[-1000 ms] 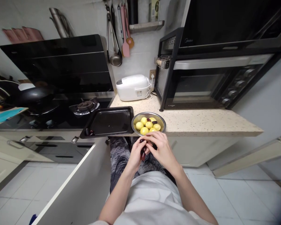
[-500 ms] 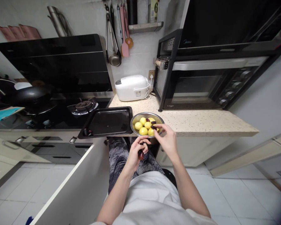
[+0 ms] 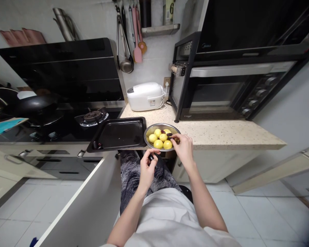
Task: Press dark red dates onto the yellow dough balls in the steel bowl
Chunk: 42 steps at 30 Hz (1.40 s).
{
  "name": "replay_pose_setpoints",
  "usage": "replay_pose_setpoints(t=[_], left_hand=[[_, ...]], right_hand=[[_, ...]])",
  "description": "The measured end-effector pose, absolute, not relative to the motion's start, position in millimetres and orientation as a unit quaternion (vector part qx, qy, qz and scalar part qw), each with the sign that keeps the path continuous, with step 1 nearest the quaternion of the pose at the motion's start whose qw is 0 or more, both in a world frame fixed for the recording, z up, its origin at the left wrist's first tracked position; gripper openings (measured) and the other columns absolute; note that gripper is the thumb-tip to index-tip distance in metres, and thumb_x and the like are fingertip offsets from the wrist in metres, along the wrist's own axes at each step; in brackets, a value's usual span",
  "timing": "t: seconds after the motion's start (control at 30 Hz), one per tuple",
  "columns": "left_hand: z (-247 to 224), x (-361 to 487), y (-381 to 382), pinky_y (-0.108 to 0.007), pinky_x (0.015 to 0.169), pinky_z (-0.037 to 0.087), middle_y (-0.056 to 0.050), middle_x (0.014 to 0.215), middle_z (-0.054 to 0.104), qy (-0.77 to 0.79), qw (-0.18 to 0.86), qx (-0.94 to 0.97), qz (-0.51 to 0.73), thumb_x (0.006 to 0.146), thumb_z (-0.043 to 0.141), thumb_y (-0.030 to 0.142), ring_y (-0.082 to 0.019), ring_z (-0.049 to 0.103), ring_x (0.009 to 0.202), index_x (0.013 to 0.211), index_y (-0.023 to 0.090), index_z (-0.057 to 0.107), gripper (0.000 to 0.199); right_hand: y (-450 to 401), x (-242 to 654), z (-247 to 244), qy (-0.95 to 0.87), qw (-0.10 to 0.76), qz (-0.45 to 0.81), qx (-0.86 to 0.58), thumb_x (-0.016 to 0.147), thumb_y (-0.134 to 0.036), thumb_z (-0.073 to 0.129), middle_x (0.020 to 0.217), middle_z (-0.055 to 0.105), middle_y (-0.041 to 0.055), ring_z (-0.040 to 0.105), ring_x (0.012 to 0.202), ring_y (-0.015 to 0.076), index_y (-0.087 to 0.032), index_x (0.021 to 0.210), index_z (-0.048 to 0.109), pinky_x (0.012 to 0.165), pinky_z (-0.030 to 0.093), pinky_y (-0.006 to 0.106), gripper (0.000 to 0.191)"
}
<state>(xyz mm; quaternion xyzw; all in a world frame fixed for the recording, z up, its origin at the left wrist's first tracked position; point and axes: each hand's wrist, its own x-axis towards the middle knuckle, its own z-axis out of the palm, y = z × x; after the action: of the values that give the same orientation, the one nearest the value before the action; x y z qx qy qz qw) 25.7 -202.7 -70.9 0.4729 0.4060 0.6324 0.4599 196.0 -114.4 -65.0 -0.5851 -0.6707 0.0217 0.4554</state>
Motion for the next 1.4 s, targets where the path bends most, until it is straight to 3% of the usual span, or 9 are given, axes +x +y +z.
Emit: replay_pose_setpoints(t=[0.67,0.93,1.13,1.2,1.33,1.4], left_hand=[[-74.2,28.0,-202.2,-0.026,0.078,0.042,-0.005,0.103,0.07,0.427,0.367,0.516,0.646,0.088,0.071,0.02,-0.019,0.058,0.085,0.108,0.021,0.072,0.02],[-71.3,32.1,-204.7,-0.024,0.071,0.044,-0.006,0.106,0.068,0.43,0.371,0.516,0.641,0.087,0.076,0.027,-0.016,0.06,0.081,0.116,0.022,0.066,0.031],[-77.1,36.6,-203.2,-0.024,0.062,0.044,-0.006,0.11,0.067,0.436,0.37,0.507,0.645,0.082,0.081,0.023,-0.013,0.057,0.072,0.127,0.023,0.063,0.048],[-79.2,37.1,-203.0,-0.026,0.069,0.048,-0.008,0.117,0.067,0.435,0.35,0.522,0.645,0.083,0.079,0.02,-0.016,0.062,0.079,0.13,0.023,0.063,0.05],[-80.7,36.1,-203.4,-0.034,0.097,0.049,-0.01,0.127,0.066,0.428,0.307,0.555,0.644,0.085,0.077,0.018,-0.025,0.064,0.113,0.128,0.024,0.064,0.046],[-80.6,35.5,-203.4,-0.033,0.094,0.049,-0.009,0.125,0.066,0.432,0.298,0.564,0.638,0.085,0.076,0.018,-0.024,0.064,0.109,0.128,0.024,0.063,0.045]], right_hand=[[-119.7,198.7,-67.6,-0.669,0.476,0.027,-0.57,0.091,-0.028,0.056,0.094,0.078,0.0105,0.066,0.091,0.0302,-0.021,0.092,0.073,0.087,0.043,0.044,0.018],[-136.6,196.9,-60.2,-0.674,0.504,0.03,-0.54,0.093,-0.026,0.057,0.102,0.077,0.0094,0.066,0.1,0.0299,-0.022,0.096,0.072,0.091,0.045,0.045,0.016],[-176.3,175.4,-37.3,-0.732,0.494,0.101,-0.458,0.096,-0.028,0.062,0.094,0.076,0.0048,0.068,0.095,0.0256,-0.025,0.089,0.071,0.088,0.05,0.041,0.012],[-187.1,167.0,-33.2,-0.754,0.468,0.137,-0.44,0.095,-0.027,0.066,0.095,0.077,0.0042,0.068,0.096,0.0253,-0.025,0.091,0.072,0.088,0.051,0.04,0.008],[-195.3,157.2,-33.8,-0.767,0.437,0.169,-0.438,0.089,-0.022,0.071,0.1,0.078,0.0043,0.069,0.097,0.0259,-0.026,0.095,0.073,0.091,0.052,0.042,0.007],[-192.6,157.5,-35.5,-0.764,0.439,0.189,-0.433,0.087,-0.021,0.07,0.099,0.078,0.004,0.07,0.095,0.0249,-0.025,0.094,0.074,0.089,0.053,0.041,0.009]])
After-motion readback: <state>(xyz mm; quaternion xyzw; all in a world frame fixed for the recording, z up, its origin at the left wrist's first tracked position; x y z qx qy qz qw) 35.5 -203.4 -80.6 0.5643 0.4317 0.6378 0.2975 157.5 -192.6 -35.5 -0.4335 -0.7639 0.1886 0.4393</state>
